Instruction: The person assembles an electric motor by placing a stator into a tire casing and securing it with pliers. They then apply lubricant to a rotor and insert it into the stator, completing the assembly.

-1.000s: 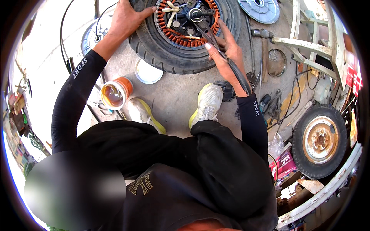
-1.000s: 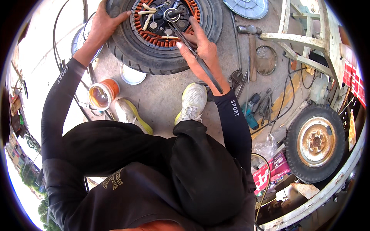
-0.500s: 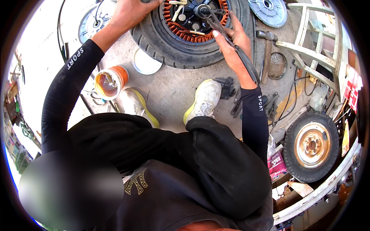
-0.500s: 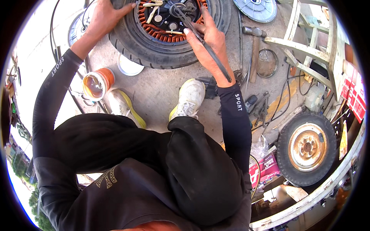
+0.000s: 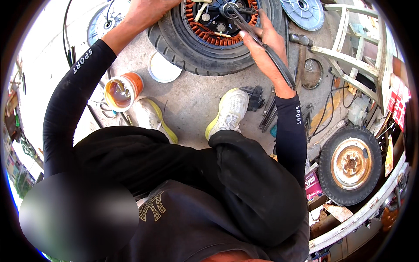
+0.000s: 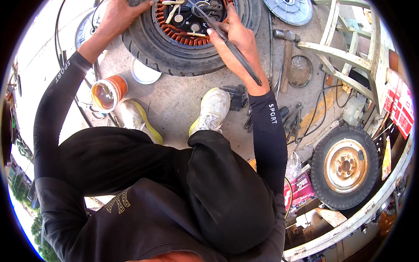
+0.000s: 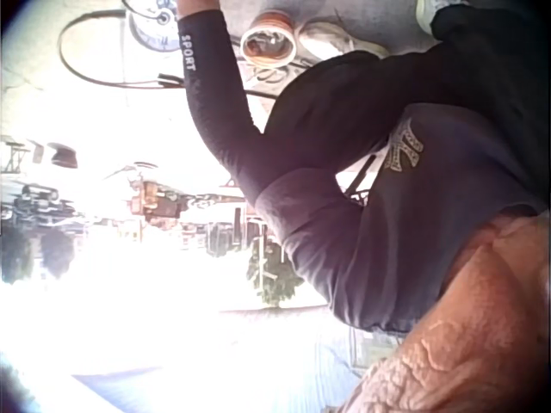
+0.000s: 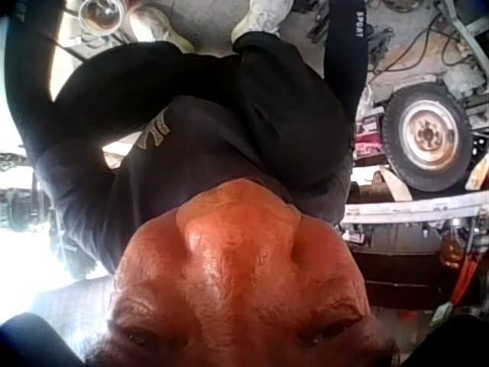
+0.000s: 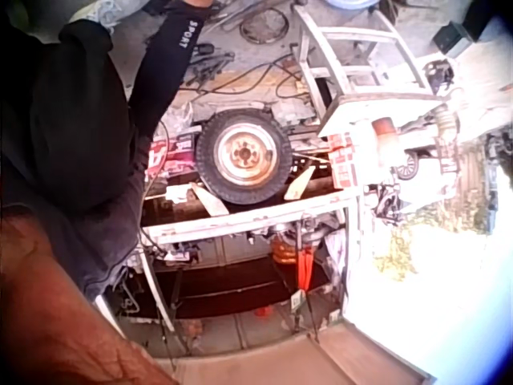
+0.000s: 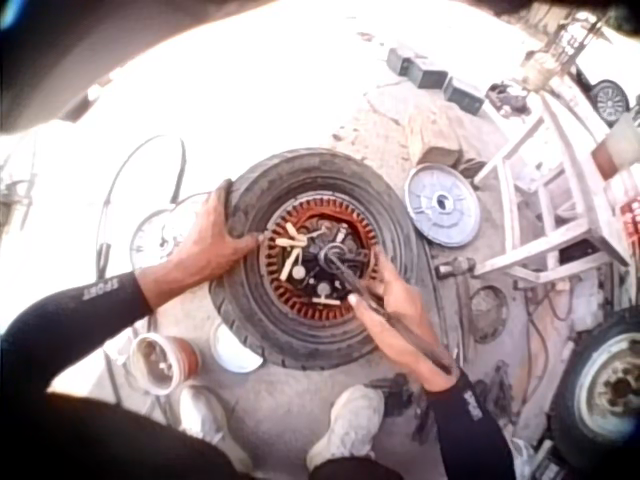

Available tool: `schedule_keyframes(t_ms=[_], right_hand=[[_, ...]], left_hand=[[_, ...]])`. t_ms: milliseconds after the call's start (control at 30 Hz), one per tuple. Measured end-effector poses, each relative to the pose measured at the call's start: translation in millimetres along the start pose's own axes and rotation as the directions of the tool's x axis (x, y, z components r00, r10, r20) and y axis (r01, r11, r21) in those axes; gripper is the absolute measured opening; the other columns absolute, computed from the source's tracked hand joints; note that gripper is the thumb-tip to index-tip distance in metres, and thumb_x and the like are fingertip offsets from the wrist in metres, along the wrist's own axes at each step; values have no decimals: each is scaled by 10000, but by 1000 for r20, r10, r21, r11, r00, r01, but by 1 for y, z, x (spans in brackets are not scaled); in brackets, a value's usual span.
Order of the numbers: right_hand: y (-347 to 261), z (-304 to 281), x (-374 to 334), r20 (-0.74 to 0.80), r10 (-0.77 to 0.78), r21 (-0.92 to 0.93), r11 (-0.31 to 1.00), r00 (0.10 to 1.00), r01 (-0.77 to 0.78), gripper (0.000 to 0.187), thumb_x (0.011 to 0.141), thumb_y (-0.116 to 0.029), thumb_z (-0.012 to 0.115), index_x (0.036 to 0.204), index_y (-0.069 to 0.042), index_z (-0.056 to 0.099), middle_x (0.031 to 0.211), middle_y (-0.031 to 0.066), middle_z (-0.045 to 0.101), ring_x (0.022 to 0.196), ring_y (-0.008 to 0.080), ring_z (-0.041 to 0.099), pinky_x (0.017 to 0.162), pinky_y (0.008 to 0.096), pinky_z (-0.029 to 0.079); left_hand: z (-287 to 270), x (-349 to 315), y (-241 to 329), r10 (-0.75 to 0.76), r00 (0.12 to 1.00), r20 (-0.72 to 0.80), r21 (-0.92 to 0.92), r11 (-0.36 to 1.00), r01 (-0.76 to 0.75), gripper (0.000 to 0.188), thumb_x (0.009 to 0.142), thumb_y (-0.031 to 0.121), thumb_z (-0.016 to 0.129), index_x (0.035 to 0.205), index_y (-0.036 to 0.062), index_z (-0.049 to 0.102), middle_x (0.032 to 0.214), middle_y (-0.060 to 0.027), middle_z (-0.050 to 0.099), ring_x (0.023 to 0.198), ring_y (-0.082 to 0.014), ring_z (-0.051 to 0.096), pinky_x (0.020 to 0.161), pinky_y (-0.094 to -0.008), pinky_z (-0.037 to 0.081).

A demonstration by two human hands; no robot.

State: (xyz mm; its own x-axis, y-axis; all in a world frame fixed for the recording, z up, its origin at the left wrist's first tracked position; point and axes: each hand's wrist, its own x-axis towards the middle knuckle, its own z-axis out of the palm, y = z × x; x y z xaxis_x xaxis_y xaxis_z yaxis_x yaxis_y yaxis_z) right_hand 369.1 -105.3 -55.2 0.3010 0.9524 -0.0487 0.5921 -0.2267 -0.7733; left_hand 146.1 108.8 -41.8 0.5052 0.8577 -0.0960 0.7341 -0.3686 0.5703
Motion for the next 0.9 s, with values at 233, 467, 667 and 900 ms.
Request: schedule_keyframes(t_ms=[233,467,667,900], right_hand=[[-32,0,8,65,237,-12,971,969,-237,706,954,-251,702,1519,64,418,893,126,748,655,121,638,591,299,513],[-24,3,14,102,250,376,886,963,-270,581,981,-193,665,1484,37,486,1003,66,759,607,77,559,549,253,486],[-44,0,21,168,412,365,818,896,-444,507,969,-164,663,1422,27,542,1082,90,766,615,83,577,562,258,506],[-38,-3,27,216,384,279,857,898,-434,501,968,-164,661,1425,5,542,1034,68,752,595,84,583,535,252,508]], left_hand=[[0,-1,-3,-5,999,32,-32,999,6,1024,816,319,783,1552,-125,226,1486,-371,423,1425,-445,413,1206,-476,345],[3,0,-12,17,1000,-3,9,1000,-17,1029,807,312,790,1551,-122,227,1489,-375,419,1421,-453,416,1201,-479,348],[1,-7,-4,24,1000,-14,8,1000,-24,1025,802,297,791,1549,-122,229,1480,-381,421,1416,-456,422,1194,-480,360],[1,-8,-3,-9,1000,-2,-46,999,9,1008,793,264,792,1545,-119,239,1464,-382,432,1395,-462,441,1182,-477,377]])
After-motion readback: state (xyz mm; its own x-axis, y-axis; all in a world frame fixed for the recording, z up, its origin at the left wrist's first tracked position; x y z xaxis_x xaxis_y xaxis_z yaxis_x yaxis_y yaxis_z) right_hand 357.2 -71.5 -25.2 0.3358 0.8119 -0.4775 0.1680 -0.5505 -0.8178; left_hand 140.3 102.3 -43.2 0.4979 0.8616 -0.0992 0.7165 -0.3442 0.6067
